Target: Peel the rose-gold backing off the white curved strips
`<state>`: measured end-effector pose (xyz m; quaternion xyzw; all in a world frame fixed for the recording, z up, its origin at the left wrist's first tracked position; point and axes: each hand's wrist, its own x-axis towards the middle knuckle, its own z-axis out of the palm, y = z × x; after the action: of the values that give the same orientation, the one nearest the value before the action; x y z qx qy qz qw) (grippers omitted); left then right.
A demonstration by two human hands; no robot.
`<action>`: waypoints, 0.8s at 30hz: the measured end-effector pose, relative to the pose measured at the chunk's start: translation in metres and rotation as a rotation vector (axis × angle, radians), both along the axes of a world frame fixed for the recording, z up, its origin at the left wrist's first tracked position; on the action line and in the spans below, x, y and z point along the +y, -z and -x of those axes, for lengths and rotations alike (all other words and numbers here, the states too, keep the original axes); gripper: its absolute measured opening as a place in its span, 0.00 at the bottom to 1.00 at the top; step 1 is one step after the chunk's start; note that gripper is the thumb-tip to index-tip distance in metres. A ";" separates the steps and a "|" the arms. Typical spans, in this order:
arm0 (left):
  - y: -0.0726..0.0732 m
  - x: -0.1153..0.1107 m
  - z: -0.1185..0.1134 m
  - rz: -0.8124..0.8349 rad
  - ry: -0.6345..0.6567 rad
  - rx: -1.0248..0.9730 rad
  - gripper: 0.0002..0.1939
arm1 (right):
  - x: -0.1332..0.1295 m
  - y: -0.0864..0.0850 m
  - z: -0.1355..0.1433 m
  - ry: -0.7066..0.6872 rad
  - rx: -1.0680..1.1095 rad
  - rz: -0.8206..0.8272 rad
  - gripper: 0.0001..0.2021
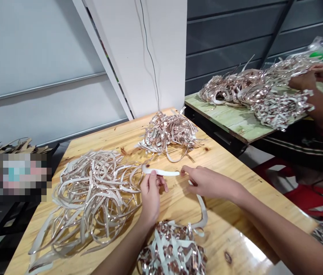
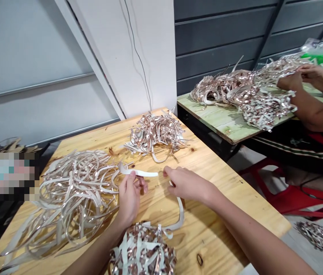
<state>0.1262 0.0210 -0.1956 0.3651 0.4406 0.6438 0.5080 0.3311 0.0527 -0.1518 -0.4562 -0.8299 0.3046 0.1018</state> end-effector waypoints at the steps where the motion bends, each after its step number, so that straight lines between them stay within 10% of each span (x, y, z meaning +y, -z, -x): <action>1: 0.000 0.001 0.000 0.000 -0.008 -0.015 0.19 | 0.000 0.002 0.002 0.005 0.037 0.001 0.17; 8: -0.003 -0.001 -0.001 0.006 -0.014 0.006 0.20 | 0.018 0.010 0.005 0.457 -0.049 0.016 0.09; 16: 0.003 -0.010 0.001 -0.066 0.083 0.194 0.23 | 0.032 0.017 -0.007 0.621 -0.068 -0.031 0.08; 24: 0.004 -0.004 0.001 -0.074 0.082 0.169 0.23 | 0.048 0.026 -0.017 0.660 0.123 0.286 0.07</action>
<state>0.1253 0.0174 -0.1994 0.4544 0.4423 0.6053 0.4813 0.3481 0.1006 -0.1779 -0.6900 -0.5792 0.3952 0.1797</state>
